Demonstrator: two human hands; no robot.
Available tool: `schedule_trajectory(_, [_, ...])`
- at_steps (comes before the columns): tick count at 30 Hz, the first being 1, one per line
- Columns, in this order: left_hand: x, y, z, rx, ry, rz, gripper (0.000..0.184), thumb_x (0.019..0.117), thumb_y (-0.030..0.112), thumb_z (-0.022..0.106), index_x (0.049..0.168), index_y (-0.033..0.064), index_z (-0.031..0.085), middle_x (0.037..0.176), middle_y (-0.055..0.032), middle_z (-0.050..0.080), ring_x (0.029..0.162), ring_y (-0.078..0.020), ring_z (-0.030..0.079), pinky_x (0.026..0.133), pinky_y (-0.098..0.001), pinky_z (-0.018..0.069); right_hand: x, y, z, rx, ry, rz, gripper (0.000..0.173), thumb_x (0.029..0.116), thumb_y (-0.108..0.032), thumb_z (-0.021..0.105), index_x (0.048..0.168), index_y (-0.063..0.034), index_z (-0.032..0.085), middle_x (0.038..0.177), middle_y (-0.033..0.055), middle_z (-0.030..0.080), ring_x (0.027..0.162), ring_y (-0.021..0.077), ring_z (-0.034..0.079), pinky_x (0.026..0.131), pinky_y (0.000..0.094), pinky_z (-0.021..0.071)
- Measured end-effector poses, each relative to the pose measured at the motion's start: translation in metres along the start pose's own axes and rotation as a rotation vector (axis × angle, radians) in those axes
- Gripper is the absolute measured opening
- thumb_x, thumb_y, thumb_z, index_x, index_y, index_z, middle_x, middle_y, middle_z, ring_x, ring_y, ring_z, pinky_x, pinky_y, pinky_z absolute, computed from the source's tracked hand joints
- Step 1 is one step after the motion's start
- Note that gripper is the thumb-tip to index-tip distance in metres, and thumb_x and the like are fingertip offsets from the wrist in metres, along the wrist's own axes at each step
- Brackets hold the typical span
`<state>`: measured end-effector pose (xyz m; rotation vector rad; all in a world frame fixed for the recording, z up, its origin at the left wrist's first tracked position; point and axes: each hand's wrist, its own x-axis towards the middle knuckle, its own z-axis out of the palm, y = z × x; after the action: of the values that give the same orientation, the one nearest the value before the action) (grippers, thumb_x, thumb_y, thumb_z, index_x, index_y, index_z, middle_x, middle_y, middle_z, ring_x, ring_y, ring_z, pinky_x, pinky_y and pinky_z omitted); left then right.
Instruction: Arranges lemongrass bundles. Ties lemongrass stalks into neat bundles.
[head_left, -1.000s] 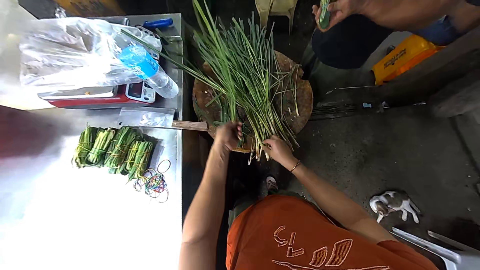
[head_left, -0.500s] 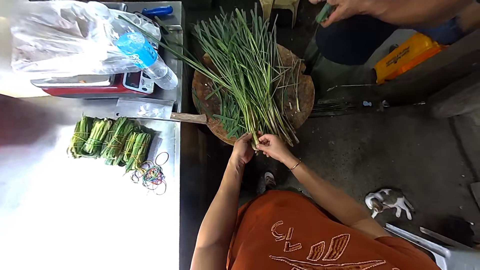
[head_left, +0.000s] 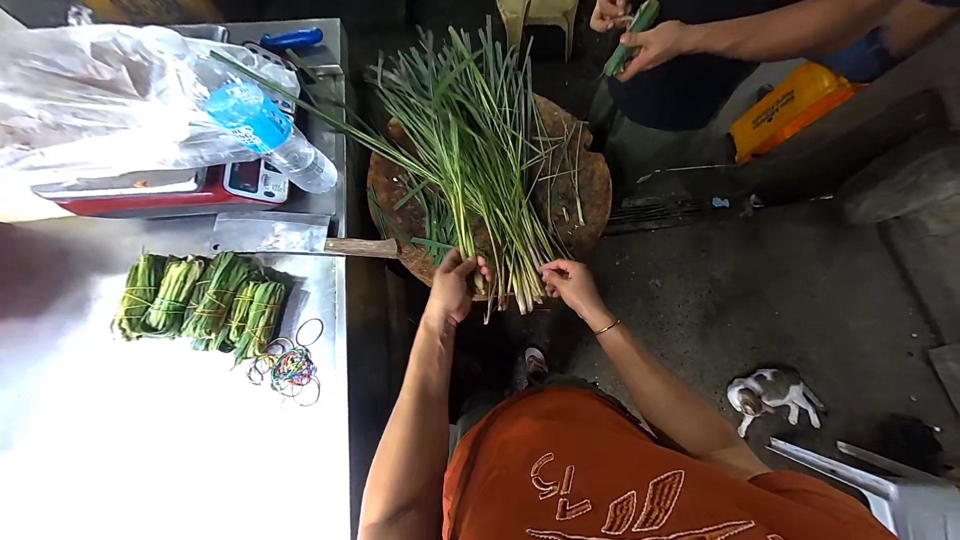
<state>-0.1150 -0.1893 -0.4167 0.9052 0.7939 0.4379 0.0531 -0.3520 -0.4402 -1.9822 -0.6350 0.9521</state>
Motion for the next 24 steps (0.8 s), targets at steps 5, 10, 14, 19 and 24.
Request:
schedule_trajectory(5, [0.000, 0.060, 0.004, -0.051, -0.105, 0.225, 0.024, 0.1095, 0.008, 0.036, 0.127, 0.0125, 0.052, 0.091, -0.0018, 0.066, 0.074, -0.0126, 0.068, 0.068, -0.0285, 0.0607, -0.005, 0.003, -0.012, 0.016, 0.052, 0.030, 0.022, 0.1052, -0.012, 0.059, 0.121, 0.0011, 0.067, 0.104, 0.0180, 0.069, 0.076, 0.0211, 0.067, 0.072, 0.0369, 0.0581])
schedule_trajectory(10, [0.021, 0.002, -0.012, -0.123, 0.123, -0.113, 0.021, 0.1102, 0.012, 0.035, 0.124, 0.0065, 0.048, 0.089, -0.0042, 0.061, 0.065, -0.0117, 0.062, 0.060, -0.0269, 0.0564, 0.010, -0.001, 0.011, -0.146, -0.038, -0.013, 0.024, 0.1049, -0.012, 0.057, 0.122, 0.0006, 0.068, 0.108, 0.0193, 0.070, 0.082, 0.0252, 0.070, 0.078, 0.0418, 0.0597])
schedule_trajectory(14, [0.026, -0.044, -0.035, -0.186, 0.156, -0.256, 0.022, 0.1108, 0.013, 0.034, 0.126, 0.0059, 0.049, 0.090, -0.0079, 0.065, 0.068, -0.0157, 0.065, 0.063, -0.0313, 0.0578, 0.022, -0.012, 0.034, -0.363, -0.119, -0.113, 0.028, 0.1035, -0.010, 0.058, 0.127, -0.0015, 0.068, 0.123, 0.0211, 0.067, 0.107, 0.0323, 0.068, 0.097, 0.0479, 0.0546])
schedule_trajectory(19, [0.013, -0.049, -0.034, -0.261, 0.125, -0.256, 0.023, 0.1096, 0.009, 0.036, 0.127, 0.0058, 0.050, 0.095, -0.0106, 0.069, 0.078, -0.0190, 0.070, 0.072, -0.0340, 0.0606, 0.027, -0.024, 0.057, -0.565, -0.092, -0.142, 0.049, 0.0983, -0.030, 0.070, 0.135, 0.0002, 0.062, 0.133, 0.0240, 0.061, 0.115, 0.0428, 0.064, 0.094, 0.0610, 0.0529])
schedule_trajectory(24, [-0.003, -0.054, -0.027, -0.308, 0.113, -0.271, 0.025, 0.1096, 0.009, 0.037, 0.131, 0.0062, 0.048, 0.102, -0.0125, 0.071, 0.084, -0.0210, 0.073, 0.076, -0.0361, 0.0611, 0.028, -0.019, 0.061, -0.579, -0.089, -0.141, 0.040, 0.0986, -0.018, 0.068, 0.134, -0.0002, 0.063, 0.129, 0.0245, 0.063, 0.112, 0.0439, 0.064, 0.091, 0.0629, 0.0528])
